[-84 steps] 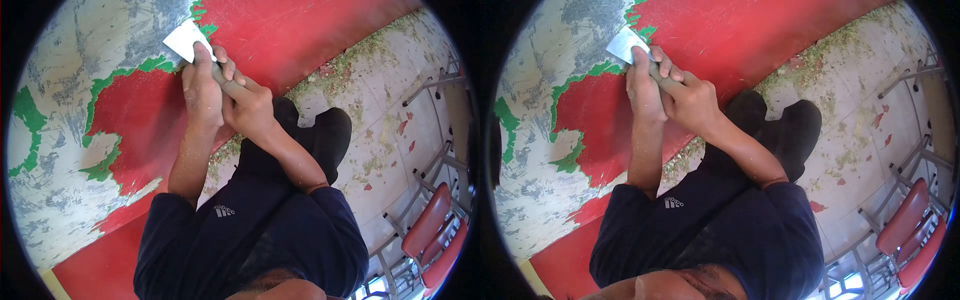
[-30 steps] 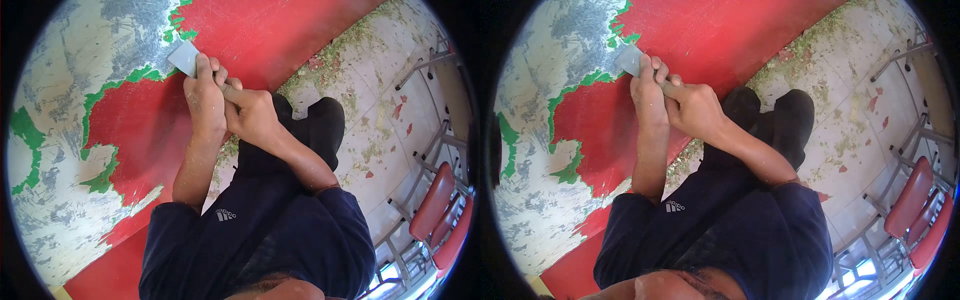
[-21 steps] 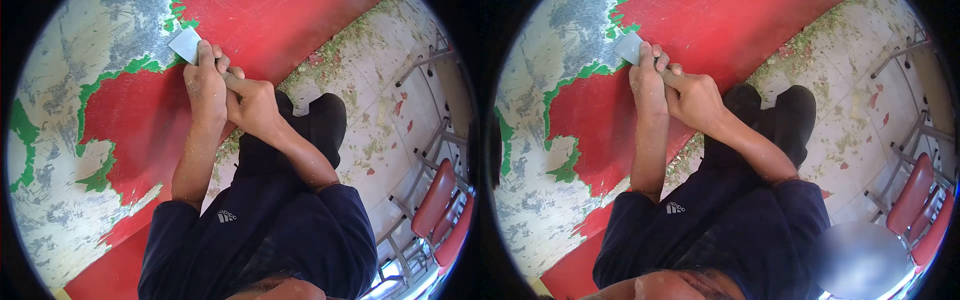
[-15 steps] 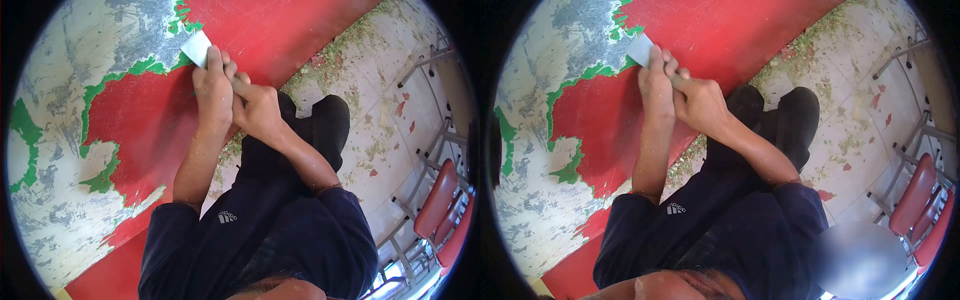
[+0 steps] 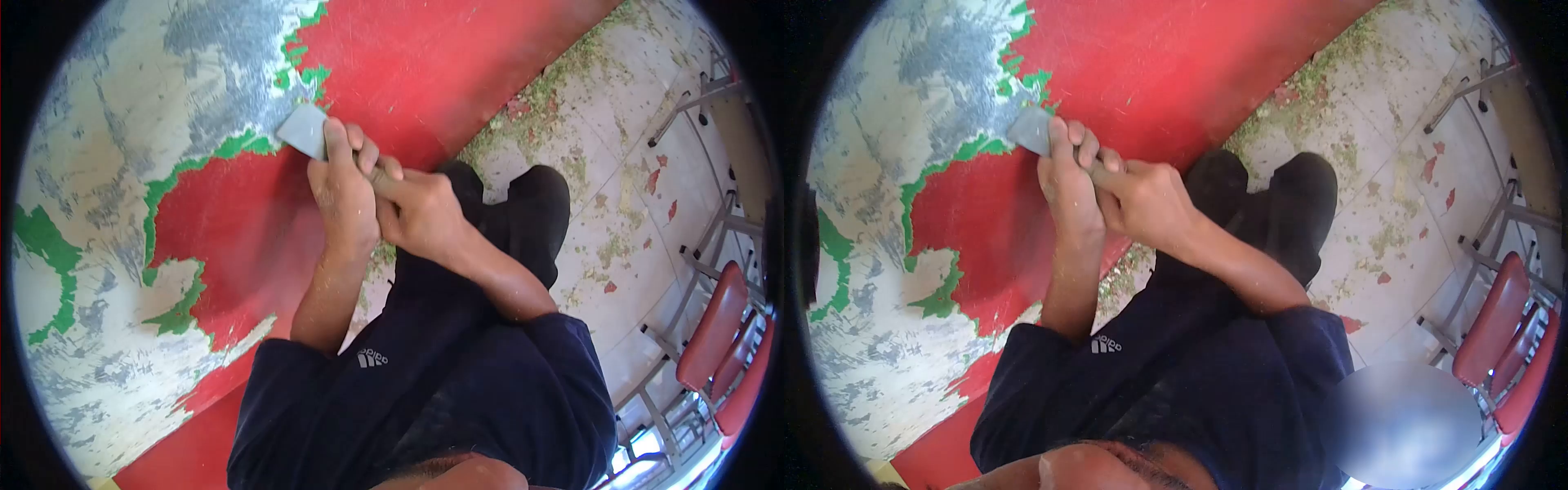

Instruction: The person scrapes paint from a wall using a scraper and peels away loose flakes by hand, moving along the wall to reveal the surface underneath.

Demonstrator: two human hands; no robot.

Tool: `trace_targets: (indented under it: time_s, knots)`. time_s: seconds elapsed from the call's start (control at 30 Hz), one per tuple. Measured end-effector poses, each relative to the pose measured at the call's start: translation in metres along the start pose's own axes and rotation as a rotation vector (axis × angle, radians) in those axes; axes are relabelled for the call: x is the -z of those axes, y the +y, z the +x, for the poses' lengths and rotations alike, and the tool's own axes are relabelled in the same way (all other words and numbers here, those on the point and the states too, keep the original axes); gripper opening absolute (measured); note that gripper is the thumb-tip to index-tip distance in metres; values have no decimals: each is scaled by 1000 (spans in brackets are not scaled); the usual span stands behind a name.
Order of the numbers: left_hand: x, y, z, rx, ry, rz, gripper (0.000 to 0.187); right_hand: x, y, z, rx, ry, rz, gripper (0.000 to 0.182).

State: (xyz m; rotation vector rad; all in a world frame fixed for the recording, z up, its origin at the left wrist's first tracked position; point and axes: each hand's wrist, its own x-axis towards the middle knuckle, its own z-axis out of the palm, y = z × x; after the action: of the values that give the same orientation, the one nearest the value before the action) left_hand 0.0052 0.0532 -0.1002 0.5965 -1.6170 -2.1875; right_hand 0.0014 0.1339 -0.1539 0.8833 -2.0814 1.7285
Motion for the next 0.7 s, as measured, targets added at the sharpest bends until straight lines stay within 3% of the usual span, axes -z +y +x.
trace_targets:
  time_s: [0.13,0.27,0.5,0.53,0.57,0.7]
  knots:
    - [-11,28,14,-190,-66,14,31,-2,1,27,93,16,9,28]
    - [5,0,4,1,2,-4,32,1,-1,1,32,23,16,25]
    - [-17,31,8,-104,-102,4,33,12,-4,22,39,-20,119,30]
    - [-11,29,10,-96,-68,11,34,16,-6,21,49,-102,160,37]
    - [-7,25,8,-147,-74,-9,35,25,-10,16,4,-202,195,45]
    - [-3,11,2,-297,-44,-159,41,20,-9,-2,-245,-163,560,47]
